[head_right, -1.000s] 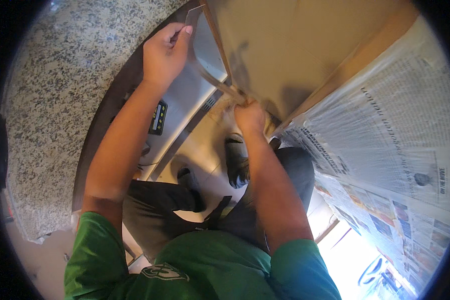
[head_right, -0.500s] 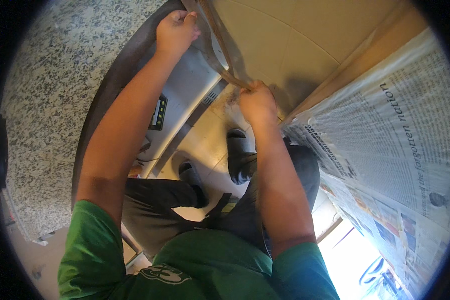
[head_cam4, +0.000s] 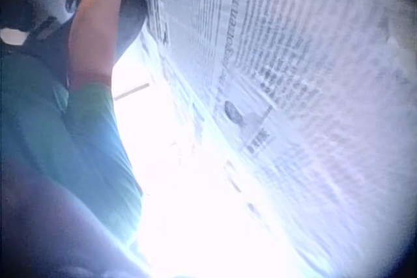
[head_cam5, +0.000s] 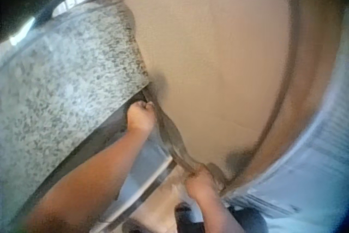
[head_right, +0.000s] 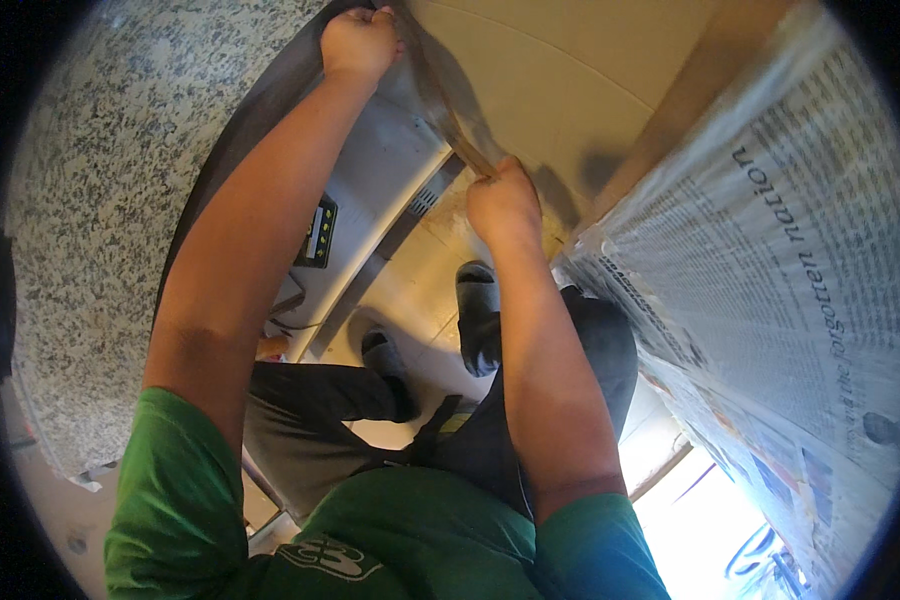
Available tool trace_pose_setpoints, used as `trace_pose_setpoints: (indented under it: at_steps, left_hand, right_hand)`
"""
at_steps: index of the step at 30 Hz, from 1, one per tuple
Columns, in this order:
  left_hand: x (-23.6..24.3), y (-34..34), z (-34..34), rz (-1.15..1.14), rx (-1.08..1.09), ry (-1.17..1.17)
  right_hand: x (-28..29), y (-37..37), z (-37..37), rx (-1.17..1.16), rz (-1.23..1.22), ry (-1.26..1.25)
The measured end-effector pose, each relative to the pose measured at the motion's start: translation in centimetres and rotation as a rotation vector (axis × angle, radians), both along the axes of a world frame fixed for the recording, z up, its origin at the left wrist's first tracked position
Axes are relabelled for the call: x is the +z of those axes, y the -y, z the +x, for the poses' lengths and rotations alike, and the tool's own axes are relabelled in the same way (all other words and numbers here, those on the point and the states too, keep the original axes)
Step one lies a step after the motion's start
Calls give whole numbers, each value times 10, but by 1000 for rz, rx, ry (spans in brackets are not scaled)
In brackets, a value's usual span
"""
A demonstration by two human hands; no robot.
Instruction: The person measures and cuts a flexible strip of trim material using scissors, then fits it along the curved edge of a bathroom vanity. The person repeats the measuring, cutting, and fitting process to complete the trim installation.
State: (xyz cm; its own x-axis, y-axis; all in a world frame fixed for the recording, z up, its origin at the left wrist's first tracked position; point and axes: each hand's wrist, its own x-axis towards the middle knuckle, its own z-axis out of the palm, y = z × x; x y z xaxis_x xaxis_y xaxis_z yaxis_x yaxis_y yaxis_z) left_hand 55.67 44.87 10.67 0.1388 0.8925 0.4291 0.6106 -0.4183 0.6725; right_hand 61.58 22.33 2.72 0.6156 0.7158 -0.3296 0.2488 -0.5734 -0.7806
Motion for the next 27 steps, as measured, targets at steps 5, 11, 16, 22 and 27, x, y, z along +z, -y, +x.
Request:
trace_pose_setpoints:
  at_steps: [5, 11, 16, 22, 27]
  left_hand:
    - [-11, -12, 6, 134, -1, -40]
    - [-9, -10, 6, 115, 6, -61]
    - [-1, -4, 9, 32, 37, -79]
    - [1, -1, 13, -9, 68, -61]
    - [-3, -3, 18, 11, 82, -70]
  right_hand:
    - [2, 0, -1, 0, 23, -23]
    - [3, -1, -1, -16, 38, -76]
    - [1, -3, -3, -22, 65, -50]
    - [6, -2, -5, -8, 71, -24]
    - [5, -3, -4, -37, 67, -19]
